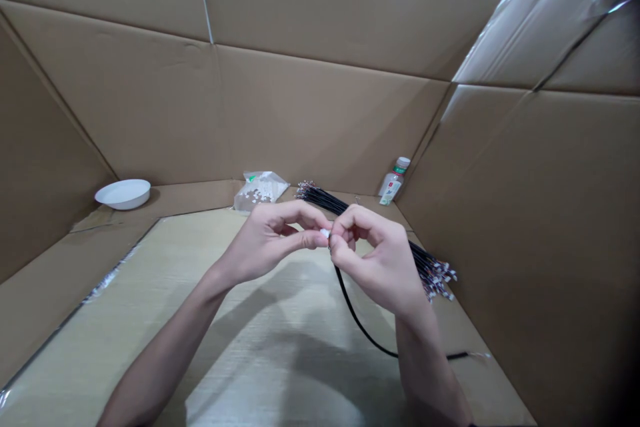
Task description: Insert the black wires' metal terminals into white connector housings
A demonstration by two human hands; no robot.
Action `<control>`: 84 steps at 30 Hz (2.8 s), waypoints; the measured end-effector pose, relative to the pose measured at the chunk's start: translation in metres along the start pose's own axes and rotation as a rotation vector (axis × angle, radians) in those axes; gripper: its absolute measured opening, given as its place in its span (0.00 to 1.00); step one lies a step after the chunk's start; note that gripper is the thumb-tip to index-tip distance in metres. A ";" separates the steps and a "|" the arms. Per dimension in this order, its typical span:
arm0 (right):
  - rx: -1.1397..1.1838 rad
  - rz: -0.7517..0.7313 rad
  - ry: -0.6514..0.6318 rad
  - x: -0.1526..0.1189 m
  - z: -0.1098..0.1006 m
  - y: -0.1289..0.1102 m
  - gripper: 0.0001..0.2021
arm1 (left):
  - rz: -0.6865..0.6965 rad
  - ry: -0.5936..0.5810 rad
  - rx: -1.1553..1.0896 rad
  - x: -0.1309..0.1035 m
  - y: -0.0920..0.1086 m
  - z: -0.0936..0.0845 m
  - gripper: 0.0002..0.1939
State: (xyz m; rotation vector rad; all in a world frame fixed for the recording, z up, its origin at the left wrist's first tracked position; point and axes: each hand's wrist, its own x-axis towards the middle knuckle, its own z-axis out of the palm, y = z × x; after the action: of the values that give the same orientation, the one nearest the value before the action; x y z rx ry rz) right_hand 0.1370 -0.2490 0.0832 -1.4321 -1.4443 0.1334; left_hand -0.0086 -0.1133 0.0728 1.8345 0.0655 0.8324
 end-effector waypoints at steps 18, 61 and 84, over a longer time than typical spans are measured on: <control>0.187 0.157 -0.012 0.005 0.005 -0.006 0.06 | -0.070 0.009 -0.258 0.009 -0.020 0.003 0.04; -0.221 -0.072 0.112 -0.005 0.012 -0.007 0.08 | 0.278 0.104 0.189 0.004 -0.016 0.005 0.02; -0.513 -0.450 0.256 -0.013 0.010 -0.018 0.07 | 0.387 0.044 -0.007 0.000 -0.017 0.002 0.14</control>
State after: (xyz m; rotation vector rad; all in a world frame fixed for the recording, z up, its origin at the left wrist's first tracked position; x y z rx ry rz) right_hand 0.1147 -0.2584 0.0843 -1.4110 -1.6085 -0.7235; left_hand -0.0020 -0.1072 0.0583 1.8496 -0.2723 1.1386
